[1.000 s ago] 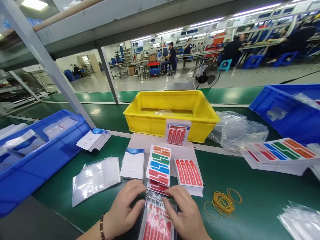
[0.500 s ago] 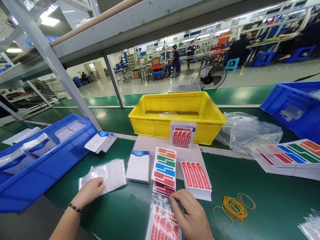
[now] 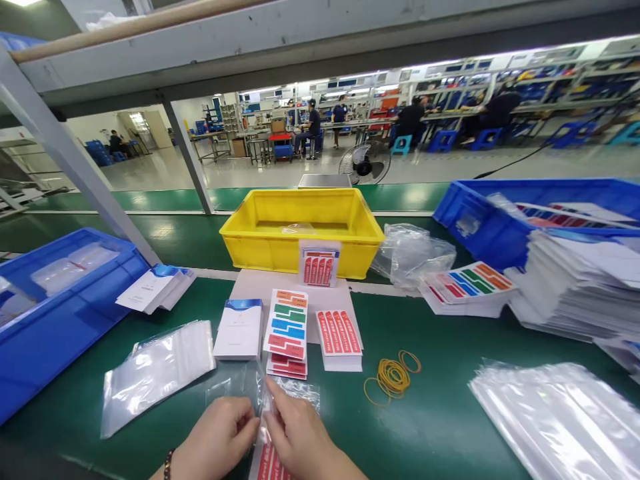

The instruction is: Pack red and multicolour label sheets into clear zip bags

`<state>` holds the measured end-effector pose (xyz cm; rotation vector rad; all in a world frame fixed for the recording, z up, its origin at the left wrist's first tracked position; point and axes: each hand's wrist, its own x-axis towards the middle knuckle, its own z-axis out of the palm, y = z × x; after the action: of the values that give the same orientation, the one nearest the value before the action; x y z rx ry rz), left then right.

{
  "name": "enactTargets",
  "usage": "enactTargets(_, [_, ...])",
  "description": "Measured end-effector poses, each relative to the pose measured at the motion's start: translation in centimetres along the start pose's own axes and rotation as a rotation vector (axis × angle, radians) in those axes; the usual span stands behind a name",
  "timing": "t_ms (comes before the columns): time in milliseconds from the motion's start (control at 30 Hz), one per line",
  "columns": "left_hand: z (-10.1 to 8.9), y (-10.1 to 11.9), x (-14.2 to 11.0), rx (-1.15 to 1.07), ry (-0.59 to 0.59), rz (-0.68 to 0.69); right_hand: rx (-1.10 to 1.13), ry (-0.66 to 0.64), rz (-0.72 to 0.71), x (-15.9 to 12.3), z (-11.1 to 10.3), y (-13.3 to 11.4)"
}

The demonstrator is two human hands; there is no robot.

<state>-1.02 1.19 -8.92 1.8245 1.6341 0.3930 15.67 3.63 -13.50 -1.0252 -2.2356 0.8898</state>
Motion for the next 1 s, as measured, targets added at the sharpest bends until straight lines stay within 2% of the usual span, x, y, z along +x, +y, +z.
enactTargets(133, [0.6, 0.3, 1.8, -0.316, 0.016, -0.015, -0.186, 0.065, -0.124, -0.3, 0.6, 1.1])
enactTargets(233, [1.0, 0.2, 2.9, -0.592, -0.006, -0.124, -0.236, 0.068, -0.177, -0.2, 0.5, 1.1])
enactTargets(300, [1.3, 0.1, 3.3, -0.673, -0.031, -0.187, -0.203, 0.085, -0.163, 0.0, 0.1, 0.6])
enactTargets(467, [2.0, -0.2, 3.3, -0.734, -0.001, -0.109, -0.014, 0.073, 0.047, 0.6, -1.1, -0.9])
enactTargets(567, [2.3, -0.4, 3.0, -0.678, -0.031, -0.051, 0.028, 0.055, 0.109, 0.7, -1.1, -0.9])
enactTargets(667, [2.4, -0.5, 2.8, -0.561, -0.049, 0.033, -0.012, 0.045, 0.108, 0.8, -0.5, -0.4])
enactTargets(767, [2.4, -0.5, 2.7, -0.453, -0.042, 0.076, -0.134, 0.140, 0.143, 1.0, -0.3, 0.4])
enactTargets(900, [2.2, -0.7, 3.1, -0.519, -0.075, -0.028, -0.129, 0.250, 0.205, 1.2, -1.2, 0.6])
enactTargets(1000, [2.1, -1.0, 3.6, -0.599, -0.050, -0.119, -0.103, 0.240, 0.058, 0.8, -1.7, -0.2])
